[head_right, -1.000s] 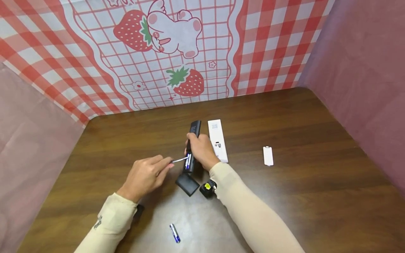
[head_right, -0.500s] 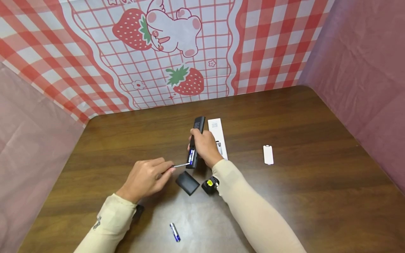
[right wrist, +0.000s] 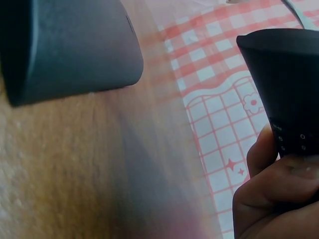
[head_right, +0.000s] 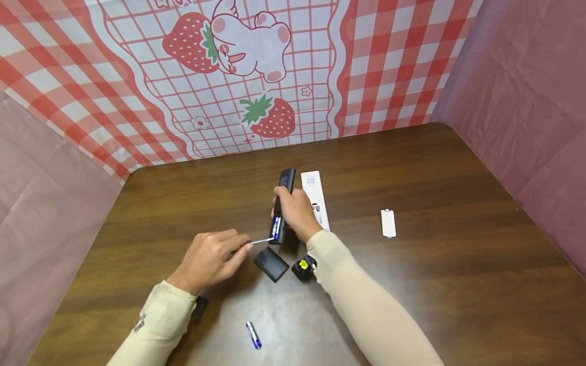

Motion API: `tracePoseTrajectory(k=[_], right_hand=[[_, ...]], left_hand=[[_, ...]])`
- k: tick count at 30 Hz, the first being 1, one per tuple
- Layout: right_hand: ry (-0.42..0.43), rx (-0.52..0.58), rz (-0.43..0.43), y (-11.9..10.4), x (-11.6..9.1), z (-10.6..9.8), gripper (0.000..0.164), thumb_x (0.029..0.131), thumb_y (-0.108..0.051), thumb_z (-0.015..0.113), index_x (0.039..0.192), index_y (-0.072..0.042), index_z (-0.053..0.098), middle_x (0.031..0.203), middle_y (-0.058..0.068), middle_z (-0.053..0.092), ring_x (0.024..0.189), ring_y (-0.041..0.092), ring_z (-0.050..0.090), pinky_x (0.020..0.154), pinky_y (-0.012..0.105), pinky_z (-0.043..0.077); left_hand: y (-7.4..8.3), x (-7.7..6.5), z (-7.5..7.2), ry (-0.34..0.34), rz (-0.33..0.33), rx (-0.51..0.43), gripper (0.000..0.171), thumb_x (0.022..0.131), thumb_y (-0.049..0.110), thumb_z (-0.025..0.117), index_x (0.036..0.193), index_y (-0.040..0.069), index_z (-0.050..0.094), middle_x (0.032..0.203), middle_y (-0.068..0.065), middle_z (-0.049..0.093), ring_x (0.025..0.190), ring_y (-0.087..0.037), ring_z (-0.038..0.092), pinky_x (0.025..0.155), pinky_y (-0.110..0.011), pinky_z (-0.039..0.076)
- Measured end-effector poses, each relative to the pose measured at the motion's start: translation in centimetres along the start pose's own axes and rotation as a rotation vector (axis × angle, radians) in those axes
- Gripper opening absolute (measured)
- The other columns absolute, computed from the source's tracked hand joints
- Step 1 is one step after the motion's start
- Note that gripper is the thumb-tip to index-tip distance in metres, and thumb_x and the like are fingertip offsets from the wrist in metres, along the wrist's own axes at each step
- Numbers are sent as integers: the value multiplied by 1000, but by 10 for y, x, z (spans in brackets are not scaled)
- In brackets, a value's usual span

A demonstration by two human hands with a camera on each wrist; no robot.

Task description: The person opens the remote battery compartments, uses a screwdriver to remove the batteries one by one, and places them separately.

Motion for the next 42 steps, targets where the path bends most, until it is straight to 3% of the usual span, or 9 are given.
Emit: tracePoseTrajectory(k=[14, 24, 32, 42], right_hand=[[3, -5, -1, 1, 0, 1, 45, 99, -30, 49, 106, 13, 58, 75, 11, 60, 58, 18, 61, 54, 31, 53], [-9, -91, -8, 3, -2, 3, 47, 100, -33, 49, 102, 12, 61, 66, 11, 63, 55, 19, 60, 53, 29, 48], [-4, -56, 23, 4, -2, 3, 45, 100, -31, 49, 105, 12, 61, 66, 11, 61, 54, 18, 59, 51, 29, 47], [5, -12, 67, 8, 1, 1, 45, 100, -30, 49, 110, 12, 58, 73, 12, 60, 57, 18, 60, 53, 29, 50]], left_hand=[[0, -1, 4, -29, 1, -20, 20, 98, 26, 61, 93, 11, 73, 73, 6, 59, 55, -7, 51, 48, -30, 46], [2, 2, 6, -70, 17, -95, 14, 96, 24, 66, 96, 12, 74, 72, 10, 54, 55, -1, 45, 48, -25, 42], [5, 4, 6, -59, 51, -42, 15, 99, 25, 63, 93, 12, 69, 69, 9, 47, 53, -4, 41, 45, -25, 39], [7, 0, 6, -11, 70, 4, 16, 97, 24, 65, 98, 9, 69, 71, 5, 55, 52, -9, 48, 45, -28, 44]])
Point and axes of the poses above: each hand's wrist, its own x-axis towards the middle knuckle, its own z-axis out of the palm, y = z × x, the point moved 7 cm from there along x, towards the middle knuckle
